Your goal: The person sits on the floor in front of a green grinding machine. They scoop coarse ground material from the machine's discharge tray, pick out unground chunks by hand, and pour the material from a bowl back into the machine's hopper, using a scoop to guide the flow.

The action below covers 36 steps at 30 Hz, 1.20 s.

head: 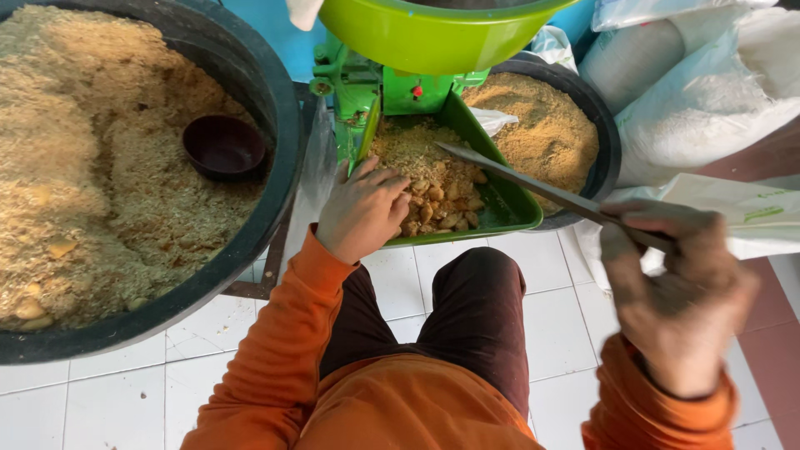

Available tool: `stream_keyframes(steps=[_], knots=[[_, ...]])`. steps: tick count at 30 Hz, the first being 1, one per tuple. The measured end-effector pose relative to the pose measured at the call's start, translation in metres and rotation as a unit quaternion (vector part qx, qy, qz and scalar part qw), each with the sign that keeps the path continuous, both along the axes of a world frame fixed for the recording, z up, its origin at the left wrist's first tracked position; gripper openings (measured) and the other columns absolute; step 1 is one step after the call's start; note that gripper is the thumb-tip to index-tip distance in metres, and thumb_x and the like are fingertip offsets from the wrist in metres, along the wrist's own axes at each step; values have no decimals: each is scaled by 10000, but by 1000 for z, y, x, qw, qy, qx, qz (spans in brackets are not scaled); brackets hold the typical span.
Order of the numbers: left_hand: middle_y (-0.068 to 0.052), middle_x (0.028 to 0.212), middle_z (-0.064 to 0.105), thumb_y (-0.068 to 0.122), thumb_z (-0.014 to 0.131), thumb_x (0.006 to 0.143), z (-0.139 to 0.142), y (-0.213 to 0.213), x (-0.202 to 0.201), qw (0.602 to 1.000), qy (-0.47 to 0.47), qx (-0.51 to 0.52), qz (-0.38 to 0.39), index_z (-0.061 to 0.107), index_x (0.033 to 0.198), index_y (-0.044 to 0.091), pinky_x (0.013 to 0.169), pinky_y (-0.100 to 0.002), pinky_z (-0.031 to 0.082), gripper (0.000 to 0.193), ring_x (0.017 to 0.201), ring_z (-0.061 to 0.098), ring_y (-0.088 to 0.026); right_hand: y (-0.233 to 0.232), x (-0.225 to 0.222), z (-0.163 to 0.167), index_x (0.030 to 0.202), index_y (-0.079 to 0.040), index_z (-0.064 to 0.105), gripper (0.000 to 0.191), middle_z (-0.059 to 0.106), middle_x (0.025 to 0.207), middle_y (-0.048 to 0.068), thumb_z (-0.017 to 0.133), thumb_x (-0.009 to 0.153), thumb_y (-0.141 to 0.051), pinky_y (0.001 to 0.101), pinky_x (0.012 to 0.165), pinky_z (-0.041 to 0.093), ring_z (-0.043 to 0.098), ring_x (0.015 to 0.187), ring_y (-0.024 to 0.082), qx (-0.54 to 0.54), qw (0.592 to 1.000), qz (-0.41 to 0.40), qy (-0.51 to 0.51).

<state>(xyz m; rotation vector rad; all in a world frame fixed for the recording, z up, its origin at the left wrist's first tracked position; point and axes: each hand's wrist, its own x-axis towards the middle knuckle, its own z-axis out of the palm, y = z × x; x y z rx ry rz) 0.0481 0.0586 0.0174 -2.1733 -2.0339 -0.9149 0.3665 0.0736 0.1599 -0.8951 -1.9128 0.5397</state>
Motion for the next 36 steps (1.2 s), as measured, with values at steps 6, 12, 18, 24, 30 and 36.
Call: stream_keyframes(steps=[6,12,18,24,30,36], knots=[[-61,1185,739,228,673,931,6,-3,3,1000,10,-16,8,767,1095,99,1113,-647,350,230,1285,566,-379,8,-24,6,1084,46,588,188,744,1110,170,746,986,77,260,792,590,718,912,174,61,993,-6,-105],[-76,1184,730,239,638,940,9,-5,0,1000,-6,-10,4,764,1094,97,1120,-648,352,244,1245,575,-348,6,-28,-31,1094,44,569,178,748,1168,149,744,1077,67,230,869,595,729,911,140,74,995,0,-67],[-74,1127,734,263,614,929,6,-6,-9,998,-5,-66,11,759,1076,90,1116,-664,329,269,1259,556,-331,4,-58,-45,1112,67,554,178,727,1143,199,720,1053,93,243,860,582,704,926,150,54,998,15,-18],[-92,1096,733,260,603,937,6,-4,-13,998,12,-66,6,742,1084,62,1109,-699,295,283,1200,578,-303,0,-71,-50,1107,76,539,170,716,1197,218,690,1038,108,258,831,568,676,907,145,37,999,25,-12],[-85,1075,734,253,609,933,10,-5,-9,997,-8,-83,3,732,1031,54,1108,-669,345,254,1184,598,-302,-1,-66,-59,1079,66,531,160,707,1165,213,687,1053,93,250,848,575,676,926,160,46,998,32,-7],[-77,1082,734,252,621,931,15,-4,-6,996,-12,-84,-1,729,1050,51,1092,-686,337,257,1173,598,-312,-7,-57,-58,1089,46,522,200,734,1170,181,721,1087,60,251,819,586,717,882,157,88,995,-8,-44]])
